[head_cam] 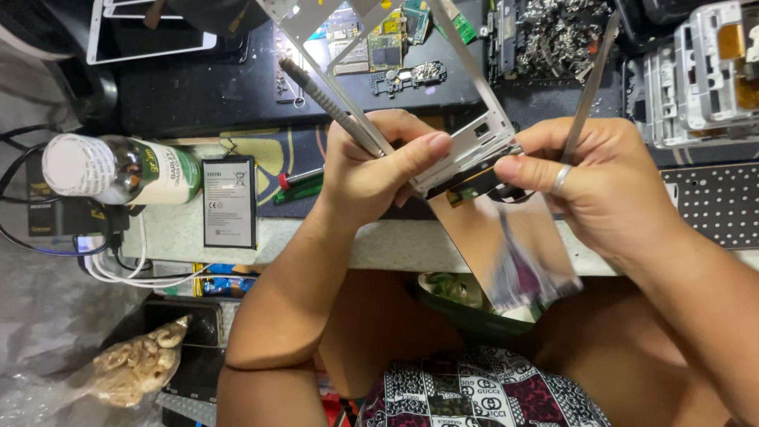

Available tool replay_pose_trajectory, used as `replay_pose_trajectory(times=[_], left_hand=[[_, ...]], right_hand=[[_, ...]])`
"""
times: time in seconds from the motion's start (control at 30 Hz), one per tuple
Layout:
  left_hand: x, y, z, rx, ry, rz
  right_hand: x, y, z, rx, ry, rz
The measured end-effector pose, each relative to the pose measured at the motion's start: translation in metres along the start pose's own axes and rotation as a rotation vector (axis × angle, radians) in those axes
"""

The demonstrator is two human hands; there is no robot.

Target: The person uses a metal pick and tweezers to scrape and clean a small metallic component held in the left hand. The person then places the component into a smartphone frame and continues to adjust it with the tools.

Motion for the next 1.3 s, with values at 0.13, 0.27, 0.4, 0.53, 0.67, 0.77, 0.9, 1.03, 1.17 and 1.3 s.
replay_pose_trajectory(times=[0.13, 0.27, 0.4, 0.53, 0.67, 0.77, 0.9, 1.03, 1.17, 1.3], left_hand=[[-0.008, -0.001, -0.022, -0.241, 0.310, 0.020], [-0.011, -0.004, -0.031, -0.371, 0.459, -0.059], [-0.012, -0.007, -0.033, -0.405, 0.534, -0.120], [-0.004, -0.008, -0.033, -0.410, 0.521, -0.175], [-0.009, -0.003, -0.036, -0.410, 0.569, -0.106], [-0.021, -0.006, -0.040, -0.427, 0.812, -0.049], [-0.029, -0.010, -0.047, -0.483, 0.978, -0.009], [-0.037, -0.014, -0.064, -0.531, 1.113, -0.015], [-0.070, -0.025, -0.071, -0.531, 1.528, 0.150], [-0.098, -0.027, -0.042, -0.385, 1.722, 0.322]], right_hand=[[0.004, -0.003, -0.001, -0.017, 0.032, -0.040], [0.006, -0.006, 0.000, 0.014, 0.008, -0.032], [0.014, -0.013, -0.008, -0.078, 0.071, -0.072], [0.020, -0.026, 0.009, 0.004, -0.046, -0.071], [0.042, -0.048, 0.014, -0.137, -0.212, -0.294], [0.049, -0.053, 0.019, -0.087, -0.302, -0.363], [0.057, -0.056, 0.021, -0.048, -0.379, -0.427], [0.061, -0.060, 0.018, -0.029, -0.404, -0.459], [0.068, -0.067, 0.021, -0.004, -0.415, -0.514], [0.076, -0.071, 0.025, 0.012, -0.413, -0.557]])
Point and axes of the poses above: each hand's wrist, its own y-axis towards the middle knuckle, its own x-axis out of the back of the hand, z = x × y, the point moved 8 cm from there along y, towards the middle knuckle, and after that the axes turned 12 degrees about z, right-handed, at the moved point
